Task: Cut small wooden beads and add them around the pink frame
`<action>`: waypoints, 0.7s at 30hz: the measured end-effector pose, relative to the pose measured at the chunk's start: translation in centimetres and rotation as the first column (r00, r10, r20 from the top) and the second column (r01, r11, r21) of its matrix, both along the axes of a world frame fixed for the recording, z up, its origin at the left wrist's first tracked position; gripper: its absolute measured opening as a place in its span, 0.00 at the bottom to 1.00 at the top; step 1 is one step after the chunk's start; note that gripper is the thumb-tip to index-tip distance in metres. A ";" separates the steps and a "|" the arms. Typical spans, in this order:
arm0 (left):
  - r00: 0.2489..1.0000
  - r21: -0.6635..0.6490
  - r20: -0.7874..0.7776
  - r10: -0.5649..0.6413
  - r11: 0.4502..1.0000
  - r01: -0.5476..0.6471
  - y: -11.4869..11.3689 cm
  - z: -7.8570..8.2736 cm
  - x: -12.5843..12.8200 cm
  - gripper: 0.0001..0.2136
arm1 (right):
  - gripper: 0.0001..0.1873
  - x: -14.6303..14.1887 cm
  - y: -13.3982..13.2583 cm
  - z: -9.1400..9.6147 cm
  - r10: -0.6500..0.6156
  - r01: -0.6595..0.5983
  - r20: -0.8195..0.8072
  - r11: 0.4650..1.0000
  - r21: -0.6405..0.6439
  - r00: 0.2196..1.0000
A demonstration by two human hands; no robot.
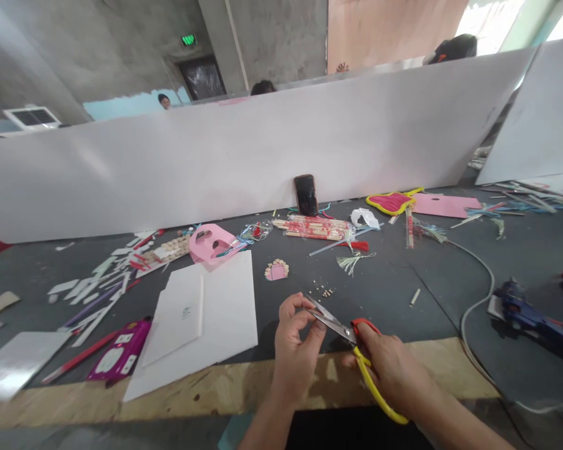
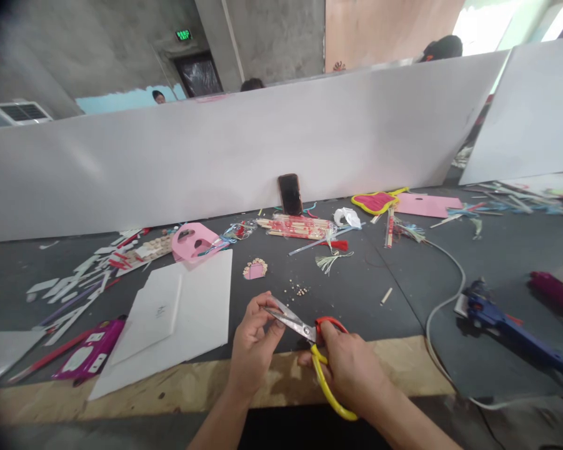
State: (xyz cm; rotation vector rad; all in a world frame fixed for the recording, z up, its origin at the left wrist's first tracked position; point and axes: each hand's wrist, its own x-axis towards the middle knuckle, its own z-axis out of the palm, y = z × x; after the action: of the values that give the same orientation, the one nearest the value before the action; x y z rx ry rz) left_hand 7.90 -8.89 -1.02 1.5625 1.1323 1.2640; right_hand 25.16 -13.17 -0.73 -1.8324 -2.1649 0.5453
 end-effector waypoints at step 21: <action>0.999 0.010 0.027 -0.026 1.000 0.026 0.1 0.1 -0.1 0.08 | 0.13 0.5 0.0 0.3 0.010 -0.010 -0.043 1.000 0.000 0.999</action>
State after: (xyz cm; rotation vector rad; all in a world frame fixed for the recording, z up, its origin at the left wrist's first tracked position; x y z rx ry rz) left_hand 7.76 -8.76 -0.89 1.5577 1.0872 1.2710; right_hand 25.67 -13.17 -0.45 -1.7941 -2.1477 0.5820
